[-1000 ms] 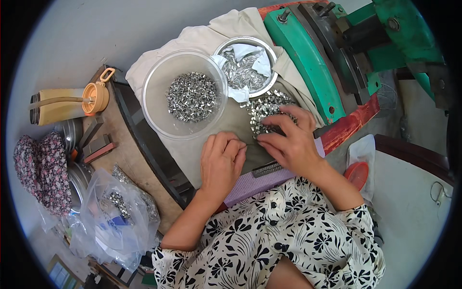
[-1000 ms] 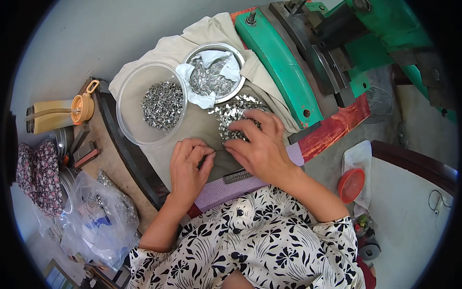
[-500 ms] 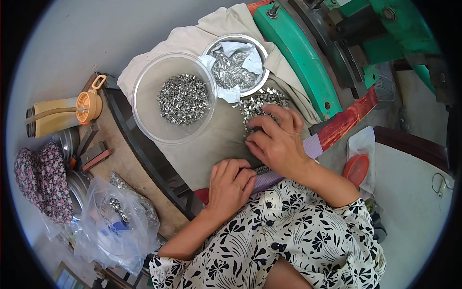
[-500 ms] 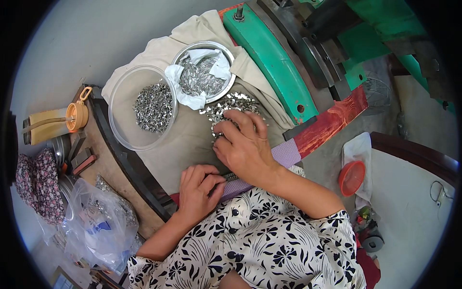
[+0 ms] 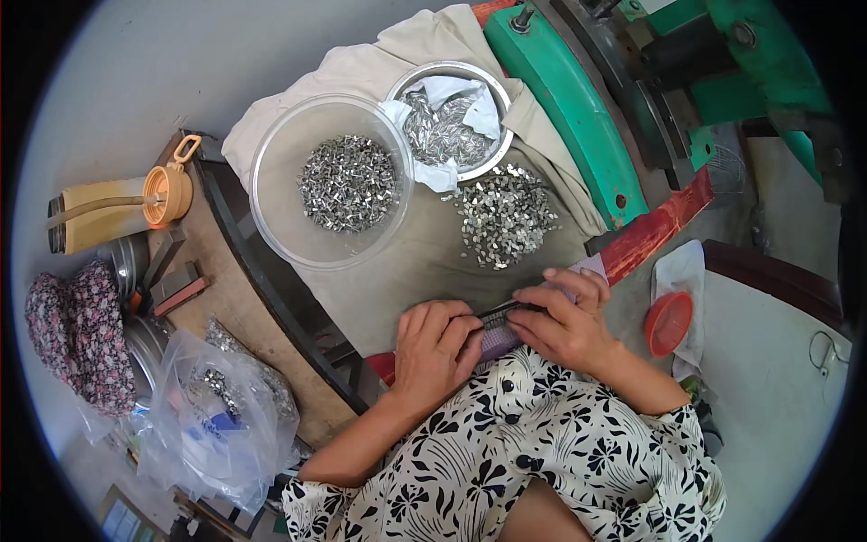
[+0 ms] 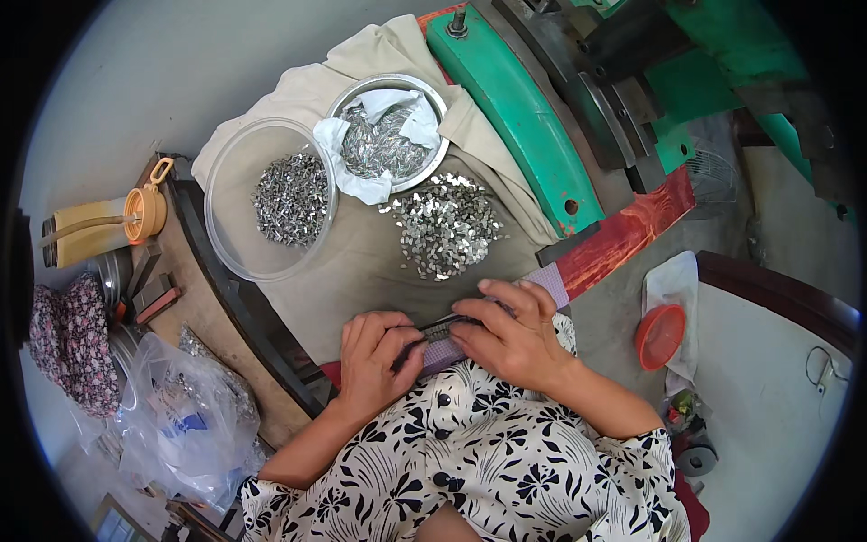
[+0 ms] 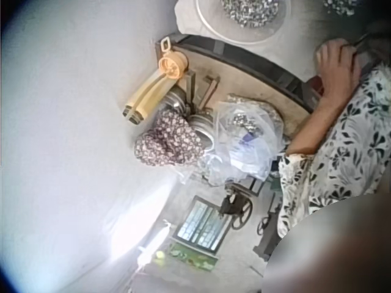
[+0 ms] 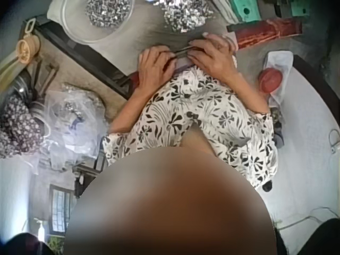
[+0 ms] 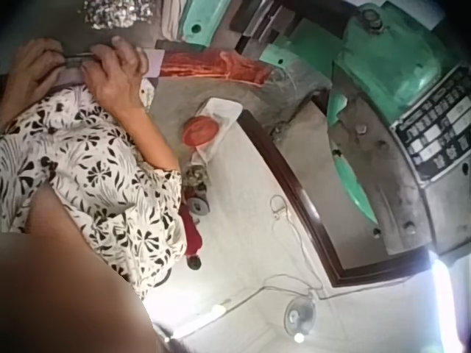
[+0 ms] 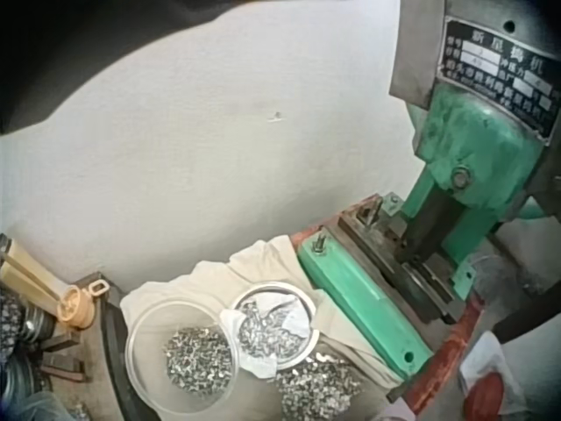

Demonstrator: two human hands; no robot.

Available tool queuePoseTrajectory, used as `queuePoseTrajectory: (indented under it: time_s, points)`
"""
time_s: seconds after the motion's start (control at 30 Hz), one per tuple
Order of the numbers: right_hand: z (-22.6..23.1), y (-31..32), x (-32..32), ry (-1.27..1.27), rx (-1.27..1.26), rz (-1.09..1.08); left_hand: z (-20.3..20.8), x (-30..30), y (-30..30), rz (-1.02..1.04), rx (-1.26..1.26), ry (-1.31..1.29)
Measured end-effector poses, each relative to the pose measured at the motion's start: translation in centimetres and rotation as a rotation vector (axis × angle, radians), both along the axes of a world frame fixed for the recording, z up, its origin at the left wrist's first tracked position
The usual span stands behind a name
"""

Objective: Attaching small metal studs to a fabric strap using a manual press machine.

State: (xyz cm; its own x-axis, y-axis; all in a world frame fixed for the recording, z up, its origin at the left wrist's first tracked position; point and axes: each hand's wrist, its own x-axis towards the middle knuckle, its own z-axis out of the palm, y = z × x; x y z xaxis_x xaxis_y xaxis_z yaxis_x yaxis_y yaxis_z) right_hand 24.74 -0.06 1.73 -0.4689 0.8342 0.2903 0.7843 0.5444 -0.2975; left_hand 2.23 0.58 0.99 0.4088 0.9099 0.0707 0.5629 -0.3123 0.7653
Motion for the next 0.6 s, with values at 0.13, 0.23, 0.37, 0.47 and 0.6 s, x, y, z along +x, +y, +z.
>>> queuePoseTrajectory:
  time_s: [0.13,0.23,0.37,0.47,0.6]
  points:
    - [1.0,1.9,-0.3,0.103,-0.1,-0.074,0.0,-0.1,0.2,-0.012,0.015,0.014]
    - [0.5,3.9,-1.0,0.091,-0.042,-0.136,0.1,0.0,0.6,-0.046,0.04,0.009]
    - [0.3,5.9,-2.5,0.087,-0.048,-0.105,0.3,0.0,1.6,0.058,-0.004,-0.107]
    - [0.6,6.2,-2.9,0.026,-0.043,-0.052,0.3,0.1,3.5,0.126,0.012,-0.105]
    - [0.7,6.0,-2.2,0.054,-0.051,-0.07,0.1,0.9,5.5,0.169,0.054,-0.02]
